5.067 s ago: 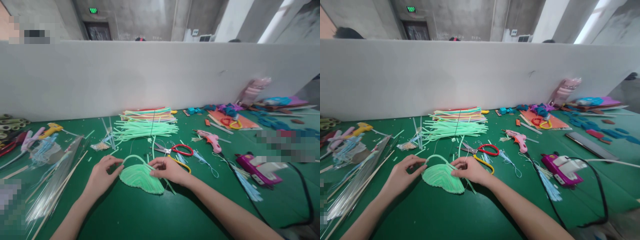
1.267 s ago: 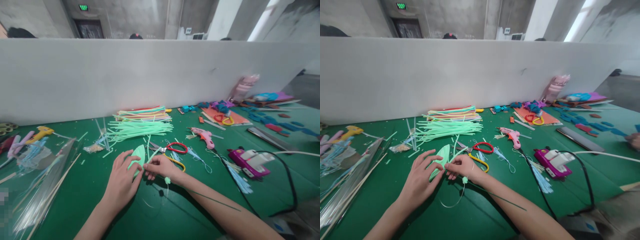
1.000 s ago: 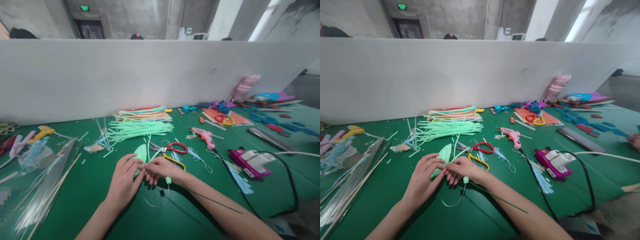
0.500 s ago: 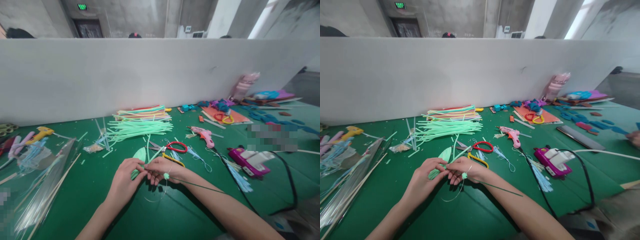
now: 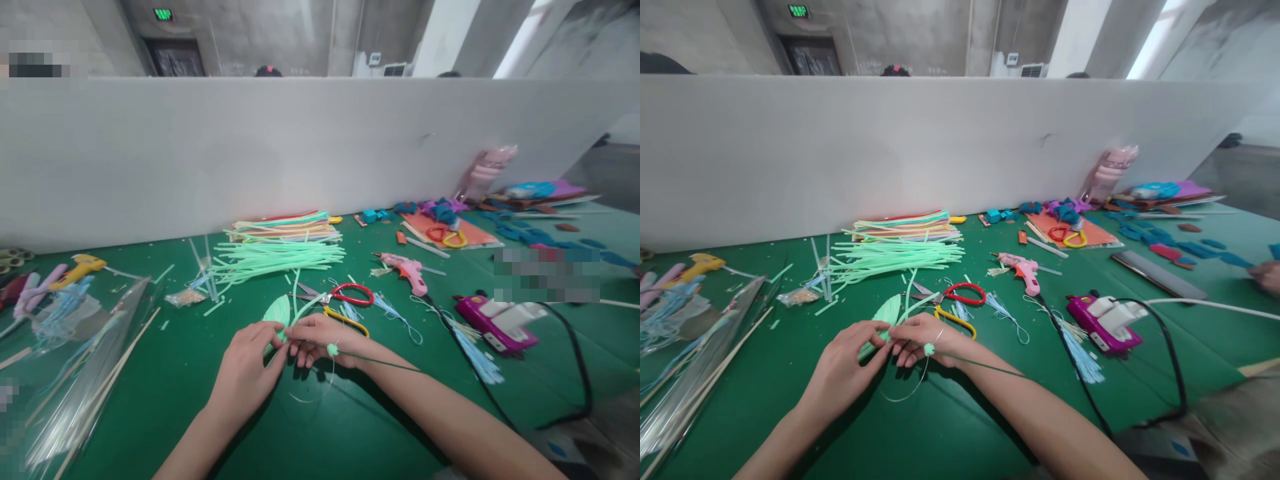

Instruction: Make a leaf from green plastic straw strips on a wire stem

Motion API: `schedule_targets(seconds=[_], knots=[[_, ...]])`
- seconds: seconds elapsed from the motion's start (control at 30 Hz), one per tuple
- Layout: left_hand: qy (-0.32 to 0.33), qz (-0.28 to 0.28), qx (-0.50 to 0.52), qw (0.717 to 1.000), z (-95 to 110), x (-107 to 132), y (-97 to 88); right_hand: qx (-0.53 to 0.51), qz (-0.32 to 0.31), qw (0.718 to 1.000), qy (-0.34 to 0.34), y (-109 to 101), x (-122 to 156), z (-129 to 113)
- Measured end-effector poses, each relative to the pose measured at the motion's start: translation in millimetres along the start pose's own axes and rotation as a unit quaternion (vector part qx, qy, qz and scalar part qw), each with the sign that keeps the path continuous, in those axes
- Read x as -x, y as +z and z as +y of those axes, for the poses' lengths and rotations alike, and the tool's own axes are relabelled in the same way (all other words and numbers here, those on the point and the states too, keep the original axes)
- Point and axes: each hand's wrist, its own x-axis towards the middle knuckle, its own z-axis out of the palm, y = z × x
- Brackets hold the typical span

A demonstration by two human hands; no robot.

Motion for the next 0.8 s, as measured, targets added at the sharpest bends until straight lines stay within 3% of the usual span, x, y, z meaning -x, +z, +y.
schedule_targets(seconds=[0.37, 0.8], knots=[[0.022, -0.01, -0.048, 0.999, -3.4, 0.5, 2.7, 0.007, 0.042, 0.999, 0.023, 6.5, 0.8, -6.7], [-0.033, -0.055, -0.031, 0.997, 1.3, -0.6, -2.9, 0.039, 0.049, 0.998, -0.002, 8.4, 0.3, -3.0]])
